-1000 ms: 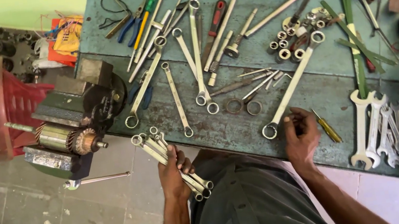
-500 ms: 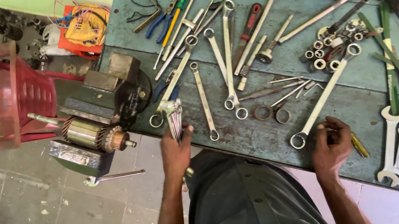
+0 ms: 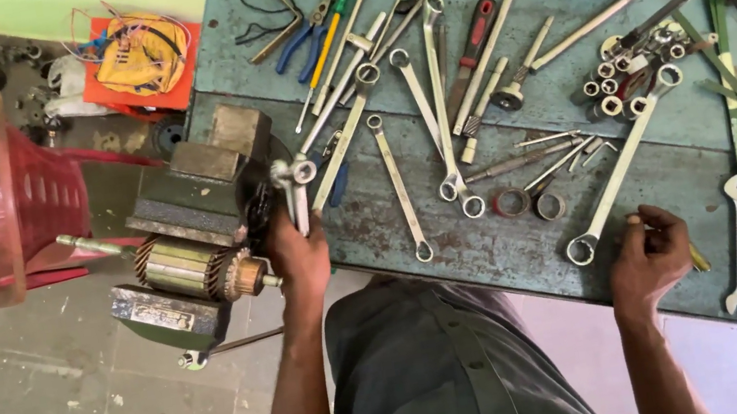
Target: The person gathers and sorts a set of combination wrenches on a cluttered workbench. They pick up wrenches one by one, align them in a stack, and occasionally place them back on the table while continuing to gather more.
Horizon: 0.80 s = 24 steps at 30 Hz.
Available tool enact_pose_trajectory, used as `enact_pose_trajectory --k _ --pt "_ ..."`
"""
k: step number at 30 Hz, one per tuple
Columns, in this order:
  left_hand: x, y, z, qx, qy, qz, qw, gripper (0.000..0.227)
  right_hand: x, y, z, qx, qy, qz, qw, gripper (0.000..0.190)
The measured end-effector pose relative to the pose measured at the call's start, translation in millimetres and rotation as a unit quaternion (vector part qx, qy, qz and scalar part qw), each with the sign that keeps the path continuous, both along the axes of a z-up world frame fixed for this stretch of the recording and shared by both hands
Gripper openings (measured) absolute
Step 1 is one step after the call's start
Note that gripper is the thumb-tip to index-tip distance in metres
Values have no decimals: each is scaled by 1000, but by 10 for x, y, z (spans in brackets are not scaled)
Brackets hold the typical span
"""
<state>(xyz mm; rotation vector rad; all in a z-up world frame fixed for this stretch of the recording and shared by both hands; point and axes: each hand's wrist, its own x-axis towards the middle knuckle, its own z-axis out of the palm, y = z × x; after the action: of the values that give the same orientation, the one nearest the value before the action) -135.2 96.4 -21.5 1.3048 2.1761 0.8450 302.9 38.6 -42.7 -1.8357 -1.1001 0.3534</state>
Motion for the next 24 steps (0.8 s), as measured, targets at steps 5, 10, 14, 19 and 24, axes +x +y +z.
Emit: enact_pose_trajectory --k 5,10,14,19,24 --pt "-98 -15 -166 -61 0 -40 997 32 12 28 -105 -6 -38 0 999 11" --pt "-16 -164 -398 -137 -374 -41 916 36 1 40 -57 -19 -43 -8 999 11" --pt "185 -202 -374 -123 -398 -99 904 31 -13 62 -65 -35 -65 -9 997 11" --pt "413 -30 25 -216 -418 -42 882 27 -5 56 -84 -32 -73 -6 997 10" --pt "504 115 62 -206 -555 -56 804 21 27 63 -105 -58 -91 -23 994 9"
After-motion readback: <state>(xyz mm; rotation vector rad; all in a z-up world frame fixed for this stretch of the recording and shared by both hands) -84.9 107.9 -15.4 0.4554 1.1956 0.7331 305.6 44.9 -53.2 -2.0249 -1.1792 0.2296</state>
